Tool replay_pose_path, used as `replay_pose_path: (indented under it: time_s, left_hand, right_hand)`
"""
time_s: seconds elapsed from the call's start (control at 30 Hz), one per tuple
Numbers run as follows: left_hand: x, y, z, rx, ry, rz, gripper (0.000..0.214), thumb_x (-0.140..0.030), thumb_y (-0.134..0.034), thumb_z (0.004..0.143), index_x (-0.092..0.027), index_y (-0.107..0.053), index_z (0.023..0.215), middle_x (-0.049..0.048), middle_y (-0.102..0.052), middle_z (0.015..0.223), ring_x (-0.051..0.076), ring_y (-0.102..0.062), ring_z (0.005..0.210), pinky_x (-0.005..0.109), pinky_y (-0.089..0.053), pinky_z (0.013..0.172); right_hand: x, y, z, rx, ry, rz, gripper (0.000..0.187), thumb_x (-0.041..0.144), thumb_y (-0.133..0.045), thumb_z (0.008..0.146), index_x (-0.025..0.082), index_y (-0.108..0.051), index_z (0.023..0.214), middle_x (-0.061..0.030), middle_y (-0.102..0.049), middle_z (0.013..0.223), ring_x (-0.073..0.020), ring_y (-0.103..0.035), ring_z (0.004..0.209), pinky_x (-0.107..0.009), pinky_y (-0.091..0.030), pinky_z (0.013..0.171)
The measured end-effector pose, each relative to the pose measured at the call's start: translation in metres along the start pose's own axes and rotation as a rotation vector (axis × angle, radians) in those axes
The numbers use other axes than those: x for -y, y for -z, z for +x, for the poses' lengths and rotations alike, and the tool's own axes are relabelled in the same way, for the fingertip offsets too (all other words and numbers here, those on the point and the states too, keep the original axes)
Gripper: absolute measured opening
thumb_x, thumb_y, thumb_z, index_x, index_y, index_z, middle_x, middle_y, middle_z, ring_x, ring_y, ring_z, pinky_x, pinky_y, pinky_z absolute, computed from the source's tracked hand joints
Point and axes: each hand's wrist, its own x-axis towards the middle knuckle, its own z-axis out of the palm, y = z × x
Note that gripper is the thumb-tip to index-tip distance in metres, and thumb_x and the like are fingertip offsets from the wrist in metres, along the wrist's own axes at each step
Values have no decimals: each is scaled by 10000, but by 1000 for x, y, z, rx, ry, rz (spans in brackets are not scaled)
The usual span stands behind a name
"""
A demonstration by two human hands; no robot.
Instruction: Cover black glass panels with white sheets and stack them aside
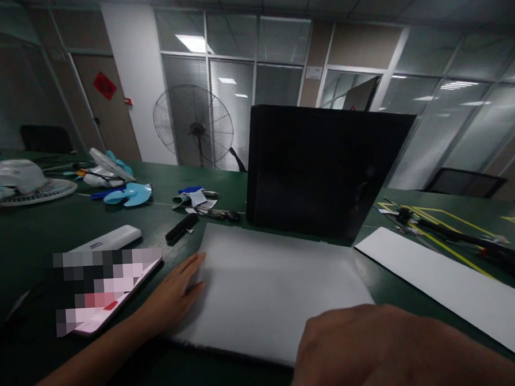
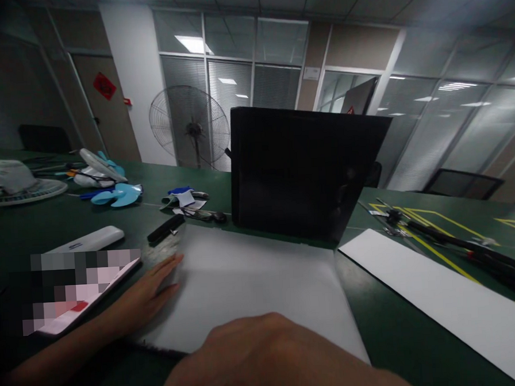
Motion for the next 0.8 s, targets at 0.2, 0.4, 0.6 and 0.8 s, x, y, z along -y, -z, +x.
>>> replay_pose_path:
  time_s: [0.2,0.4,0.6,0.8]
  left_hand:
    - [-11,9,1,60,-42,18,567,-456,-509,951,-209,-574,1458,128,-335,1667,368,-400,1486,530,-332,1225]
    - [-19,13,1,81,-81,88,534,-352,-452,980,-150,-562,1462,165,-438,1605,344,-394,1492,551,-334,1220]
    - [-14,9,1,55,-85,72,501,-349,-447,1000,-170,-575,1450,139,-443,1608,328,-398,1493,551,-339,1219]
    - [-19,14,2,81,-23,52,555,-365,-456,976,-167,-532,1489,131,-426,1621,329,-385,1501,557,-326,1221]
  right_hand:
    - [-10,27,-10,-192,-408,65,285,502,-511,977,366,-753,1045,4,-753,988,-185,-701,873,-294,-576,711]
    - [-131,-15,-135,-450,-1145,-522,496,539,-417,949,193,-750,1074,-106,-744,895,-238,-682,700,-377,-532,691]
    - [-166,-33,-205,-47,-1404,-629,498,524,-416,945,191,-751,1103,-147,-742,951,-314,-698,809,-427,-506,739]
    - [-153,-36,-185,21,-1343,-590,475,537,-430,962,217,-760,1080,-123,-741,995,-282,-691,823,-401,-496,731]
